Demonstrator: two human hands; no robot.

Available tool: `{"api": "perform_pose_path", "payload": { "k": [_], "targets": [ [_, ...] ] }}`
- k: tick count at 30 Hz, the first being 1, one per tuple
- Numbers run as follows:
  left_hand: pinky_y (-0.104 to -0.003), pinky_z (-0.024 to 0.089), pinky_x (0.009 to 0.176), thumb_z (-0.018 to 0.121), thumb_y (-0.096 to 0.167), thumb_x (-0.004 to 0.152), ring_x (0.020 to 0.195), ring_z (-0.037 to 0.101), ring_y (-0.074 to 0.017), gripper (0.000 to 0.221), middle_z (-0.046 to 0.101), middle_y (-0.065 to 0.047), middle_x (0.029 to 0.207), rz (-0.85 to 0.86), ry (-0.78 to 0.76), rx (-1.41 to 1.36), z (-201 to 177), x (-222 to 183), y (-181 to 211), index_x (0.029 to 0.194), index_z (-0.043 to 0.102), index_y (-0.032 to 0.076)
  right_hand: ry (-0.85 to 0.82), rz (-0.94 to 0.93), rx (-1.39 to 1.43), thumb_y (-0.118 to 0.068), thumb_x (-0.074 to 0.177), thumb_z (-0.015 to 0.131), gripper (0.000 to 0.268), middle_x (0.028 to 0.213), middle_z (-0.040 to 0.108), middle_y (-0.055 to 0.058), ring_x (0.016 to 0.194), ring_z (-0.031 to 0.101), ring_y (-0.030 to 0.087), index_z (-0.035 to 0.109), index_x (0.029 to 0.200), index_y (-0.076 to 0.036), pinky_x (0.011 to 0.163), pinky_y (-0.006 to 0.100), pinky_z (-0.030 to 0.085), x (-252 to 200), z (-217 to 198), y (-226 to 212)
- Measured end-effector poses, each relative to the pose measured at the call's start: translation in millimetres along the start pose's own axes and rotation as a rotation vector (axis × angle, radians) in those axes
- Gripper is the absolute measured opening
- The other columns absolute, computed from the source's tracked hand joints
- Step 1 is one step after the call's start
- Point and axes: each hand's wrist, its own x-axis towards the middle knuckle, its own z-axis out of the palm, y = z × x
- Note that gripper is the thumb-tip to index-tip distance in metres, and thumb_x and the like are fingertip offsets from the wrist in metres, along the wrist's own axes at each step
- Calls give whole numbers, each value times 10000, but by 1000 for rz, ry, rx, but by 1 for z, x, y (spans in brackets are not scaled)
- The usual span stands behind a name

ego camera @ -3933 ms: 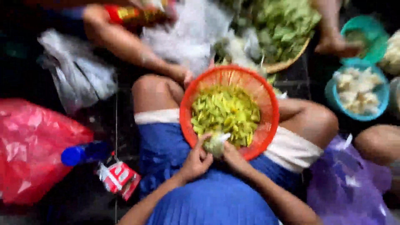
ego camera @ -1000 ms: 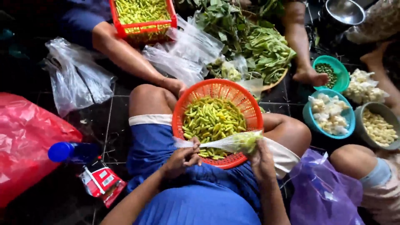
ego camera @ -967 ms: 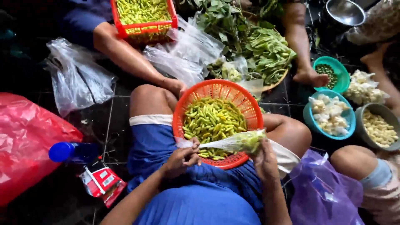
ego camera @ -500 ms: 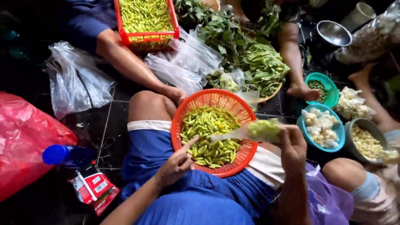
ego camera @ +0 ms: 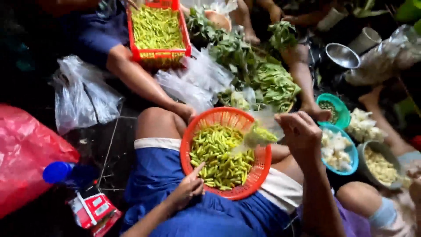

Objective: A person sitting on the floor is bagging green chilies from a large orange basket into small plastic bags.

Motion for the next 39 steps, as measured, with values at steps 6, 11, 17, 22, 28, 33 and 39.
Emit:
{"api": "perform_pose_path", "payload": {
  "k": [6, 11, 17, 22, 28, 33, 39],
  "targets": [
    [-208, 474, 652, 497, 78, 984, 499, 336, -50, 775, 390, 48, 558, 5, 47, 1, -4, 4, -9, 1665, 148, 199, 6, -42, -61, 110, 944, 737, 112, 877, 633, 137, 704, 511, 249, 737, 1033, 42, 659, 369, 422, 18, -20, -2],
    [-198, 461, 645, 495, 89, 998, 492, 327, -47, 776, 393, 47, 561, -13, 35, 3, -7, 2, -12, 1668, 125, 216, 78, -52, -87, 212, 1013, 777, 185, 991, 684, 185, 754, 512, 248, 760, 1153, 92, 726, 371, 443, 16, -35, 5],
    [-213, 453, 680, 509, 88, 982, 512, 351, -56, 803, 404, 43, 578, -4, 59, -13, -4, 0, -14, 1666, 104, 202, -81, 111, 8, 91, 1094, 621, 189, 1013, 742, 129, 800, 634, 180, 649, 1274, 40, 671, 292, 460, 32, -13, -1],
    [-214, 466, 688, 505, 104, 980, 503, 355, -51, 809, 423, 48, 567, 17, 38, 47, 1, 0, -10, 1667, 83, 165, -95, 263, 696, 168, 838, 261, 612, 1257, 537, 168, 1113, 563, 246, 465, 1377, -35, 1004, 376, 600, 48, 62, 75],
    [-256, 495, 697, 548, 124, 1006, 492, 353, -56, 791, 407, 42, 552, 8, 44, -8, -11, -1, -16, 1668, 120, 193, 87, 332, 907, 100, 847, 391, 254, 952, 607, 94, 868, 606, 192, 546, 965, -63, 922, 356, 611, 60, 194, 125],
    [-228, 493, 688, 527, 107, 1000, 498, 355, -46, 772, 406, 54, 558, 7, 55, 12, -4, -8, -3, 1667, 143, 172, -143, 583, 826, -33, 955, 500, 287, 1189, 672, 100, 1048, 661, 204, 609, 1212, -99, 922, 352, 595, 47, 259, 172],
    [-280, 570, 721, 533, 88, 1000, 423, 341, -32, 760, 389, 54, 488, 56, 60, 5, -20, -2, -19, 1658, 162, 170, -409, 524, 216, -189, 953, 711, 547, 1423, 613, 140, 1316, 568, 349, 555, 1470, -276, 1018, 508, 525, -2, 238, 218]
  ]
}}
